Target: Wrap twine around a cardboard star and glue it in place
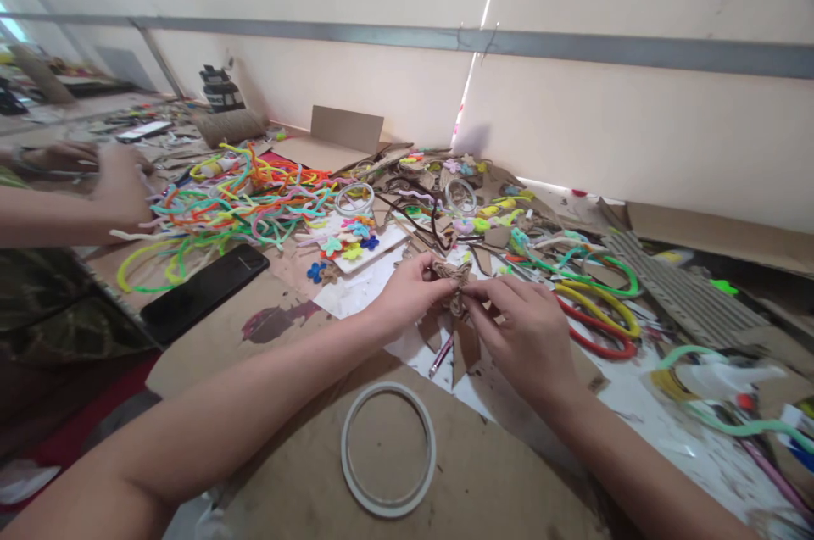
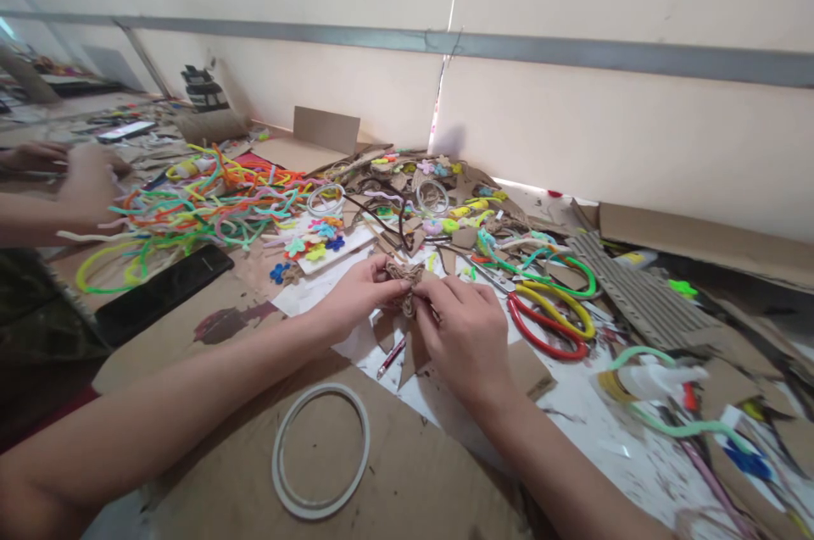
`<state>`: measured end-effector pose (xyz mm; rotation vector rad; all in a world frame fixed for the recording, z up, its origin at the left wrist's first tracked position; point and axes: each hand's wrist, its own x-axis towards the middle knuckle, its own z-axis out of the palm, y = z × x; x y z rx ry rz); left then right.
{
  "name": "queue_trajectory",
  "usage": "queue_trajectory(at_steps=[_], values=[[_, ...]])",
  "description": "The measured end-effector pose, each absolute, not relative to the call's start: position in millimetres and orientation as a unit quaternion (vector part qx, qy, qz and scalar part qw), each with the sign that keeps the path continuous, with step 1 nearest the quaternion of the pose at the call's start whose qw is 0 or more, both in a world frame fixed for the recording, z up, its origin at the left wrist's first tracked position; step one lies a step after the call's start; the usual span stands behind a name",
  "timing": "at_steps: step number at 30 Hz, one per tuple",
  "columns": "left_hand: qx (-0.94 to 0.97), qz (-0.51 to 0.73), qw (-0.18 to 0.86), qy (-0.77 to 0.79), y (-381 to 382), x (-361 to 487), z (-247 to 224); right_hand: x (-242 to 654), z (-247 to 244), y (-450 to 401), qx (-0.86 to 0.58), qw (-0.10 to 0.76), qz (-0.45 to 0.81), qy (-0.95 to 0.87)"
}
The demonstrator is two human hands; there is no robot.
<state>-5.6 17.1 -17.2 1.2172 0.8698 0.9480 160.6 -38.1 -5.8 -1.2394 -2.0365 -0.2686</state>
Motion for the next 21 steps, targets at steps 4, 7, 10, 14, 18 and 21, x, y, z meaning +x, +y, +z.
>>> queue_trajectory(at_steps=[4,7,10,14,18,21], values=[[0.530,0.413,0.641,0.371,18,-5,-19,161,-7,-37,-0.494,0.377,-0.052,-0.782],[0.535,0.415,0.636,0.369,17,-5,-19,162,-8,-37,-0.506,0.382,-0.018,-0.774],[0.538,0.418,0.633,0.367,16,-5,-18,161,-6,-37,-0.513,0.378,0.003,-0.770],[0.534,0.422,0.634,0.367,15,-5,-16,161,-2,-37,-0.535,0.393,0.038,-0.747],[0.535,0.423,0.635,0.362,15,-4,-15,163,-2,-32,-0.584,0.436,0.106,-0.676],[0.531,0.422,0.643,0.355,14,-4,-16,165,-4,-27,-0.606,0.416,0.239,-0.634]])
